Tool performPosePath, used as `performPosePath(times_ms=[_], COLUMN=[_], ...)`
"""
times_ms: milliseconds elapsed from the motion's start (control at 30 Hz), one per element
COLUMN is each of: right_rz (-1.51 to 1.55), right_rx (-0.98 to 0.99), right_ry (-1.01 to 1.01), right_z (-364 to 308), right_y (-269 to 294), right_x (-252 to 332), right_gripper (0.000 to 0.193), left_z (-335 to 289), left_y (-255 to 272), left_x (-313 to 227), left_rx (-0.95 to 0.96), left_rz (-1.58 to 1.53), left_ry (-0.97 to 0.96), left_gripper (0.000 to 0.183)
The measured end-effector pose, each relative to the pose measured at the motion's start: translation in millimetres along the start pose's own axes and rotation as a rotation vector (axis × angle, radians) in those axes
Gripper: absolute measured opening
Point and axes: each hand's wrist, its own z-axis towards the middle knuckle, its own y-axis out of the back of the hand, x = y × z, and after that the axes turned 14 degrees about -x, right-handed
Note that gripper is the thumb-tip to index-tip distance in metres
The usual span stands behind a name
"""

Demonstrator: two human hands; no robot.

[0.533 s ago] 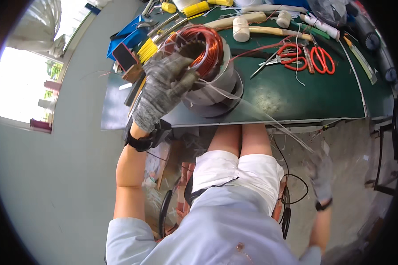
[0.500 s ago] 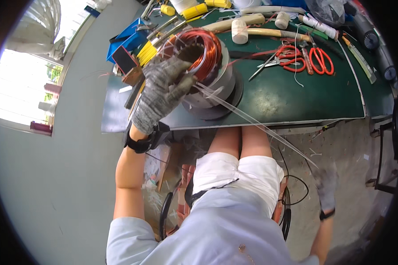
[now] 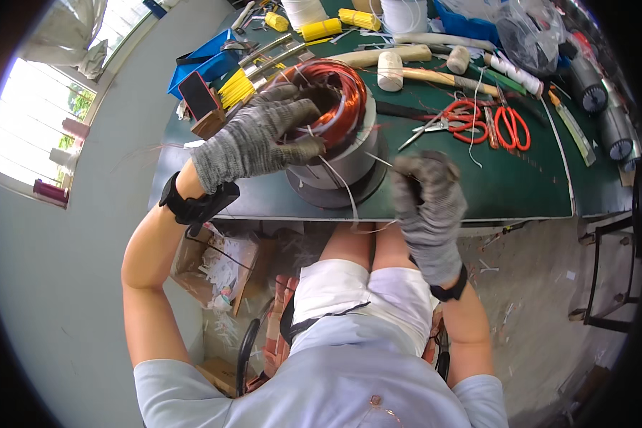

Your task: Winding and securing copper wire coils into an electric motor stator using various tools and string.

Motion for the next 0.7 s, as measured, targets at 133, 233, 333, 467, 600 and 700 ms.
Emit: performPosePath(times_ms=[133,233,333,467,600,700], right_rz=[-0.044,0.040,0.019,0.189,-0.096,0.349], right_rx=[-0.050,-0.134,-0.274,-0.204,0.046,0.152], right_ry=[0.044,0.122,0.186,0.161,0.579,-0.322], right_z=[3,8,6,54,80,64], right_y=[-59,-73,-65,-69,-67,-24], right_x=[-13,-1,0,12,-12,6], right_gripper=[0.030,0.036,0.027,0.024,0.023,0.021], left_z=[16,11,2,-11,-18,-20], left_y=[2,-1,-8,-9,-20,-23], left_x=[-8,4,-2,-25,-29,-16], left_rx=[0.042,0.063,-0.029,-0.402,-0.699,-0.603], left_rz=[0.004,-0.026,0.311,0.481,0.343,0.297], left_ry=[-0.143,-0.190,-0.104,0.146,0.101,0.065], left_gripper=[0.049,0.052,0.067,0.105,0.110,0.078])
